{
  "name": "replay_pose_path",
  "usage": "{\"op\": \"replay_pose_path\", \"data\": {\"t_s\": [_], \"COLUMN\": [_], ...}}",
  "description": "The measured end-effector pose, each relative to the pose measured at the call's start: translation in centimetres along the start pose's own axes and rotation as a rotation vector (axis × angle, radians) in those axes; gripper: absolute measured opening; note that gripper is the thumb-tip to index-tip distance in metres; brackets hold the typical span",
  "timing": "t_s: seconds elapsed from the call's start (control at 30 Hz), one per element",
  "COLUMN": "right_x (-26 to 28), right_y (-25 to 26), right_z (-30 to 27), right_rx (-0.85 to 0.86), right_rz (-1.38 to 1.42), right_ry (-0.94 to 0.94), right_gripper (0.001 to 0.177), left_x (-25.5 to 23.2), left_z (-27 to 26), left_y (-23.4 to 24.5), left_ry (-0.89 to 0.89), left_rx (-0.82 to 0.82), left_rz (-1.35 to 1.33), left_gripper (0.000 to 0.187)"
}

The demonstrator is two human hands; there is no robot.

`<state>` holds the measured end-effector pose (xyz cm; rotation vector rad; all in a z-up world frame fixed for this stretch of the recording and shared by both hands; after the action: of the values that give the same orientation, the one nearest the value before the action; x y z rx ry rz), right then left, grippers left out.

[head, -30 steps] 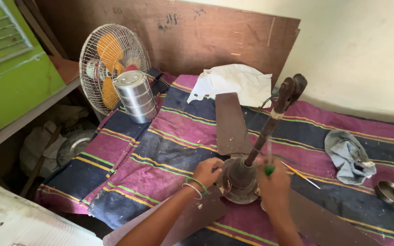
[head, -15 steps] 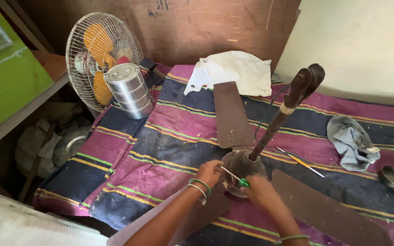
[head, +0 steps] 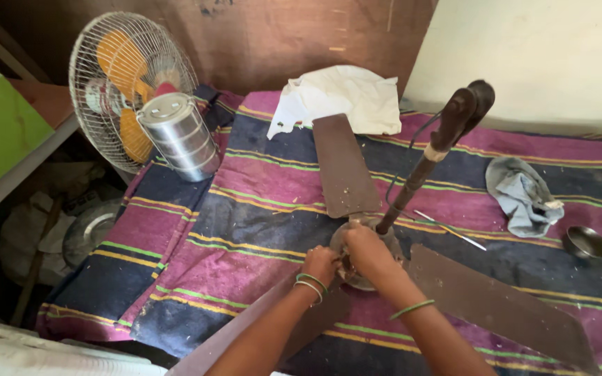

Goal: The person uses a green screwdriver to tighten screws on the central hub of a ceiling fan lying on a striped cloth. They repeatedly rotate the fan and adjust the blades while working on the motor housing.

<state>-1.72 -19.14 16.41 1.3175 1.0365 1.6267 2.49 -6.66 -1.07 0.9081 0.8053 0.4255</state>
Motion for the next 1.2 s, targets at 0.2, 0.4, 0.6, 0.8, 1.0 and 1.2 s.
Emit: {"op": "replay_pose_path", "data": {"t_s": [0.2,0.4,0.6,0.8,1.0,1.2], "right_x": [-0.7,-1.2,-0.8,-1.1,-1.7,-1.2], "right_y": [-1.7,-2.2,-1.5,-2.3,-3.3,-3.9], "right_z": [0.1,-0.1,-0.8,-0.7,-0.1,-0.3], "right_rx": [0.043,-0.004,-0.048,-0.029,-0.082,0.008], "right_rz": [-0.043,0.027,0.08,0.089,0.021,-0.026], "right_ry": [-0.047,-0.05,-0.034,-0.117,-0.104,-0.099], "right_gripper": [0.013,0.009,0.008,0.002,0.003,0.009], "left_x": [0.1,-0.1,0.0,0.0,0.3,0.4], "left_z": [0.0,-0.3,-0.1,-0.2,0.5,1.0], "left_y": [-0.7,0.1,0.3,0.1,-1.4,-2.2], "left_ry": [-0.017,-0.04,0.004,-0.058,0.015,-0.012], "left_rx": [-0.034,-0.033,0.052,-0.018,0.079,0.119], "left_rz": [-0.052,-0.111,-0.1,-0.074,-0.038,0.047], "left_gripper": [0.01,0.01,0.011,0.013,0.009,0.014]}}
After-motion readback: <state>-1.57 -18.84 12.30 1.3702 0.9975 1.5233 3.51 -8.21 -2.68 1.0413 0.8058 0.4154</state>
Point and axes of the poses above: each hand's wrist, its own z-axis towards the middle knuckle, its own y-axis out of the back of the hand, x = y × z, the point moved 2 cm from there along z, towards the middle knuckle, and after that the axes turned 10 degrees about -y, right-handed, at the moved point
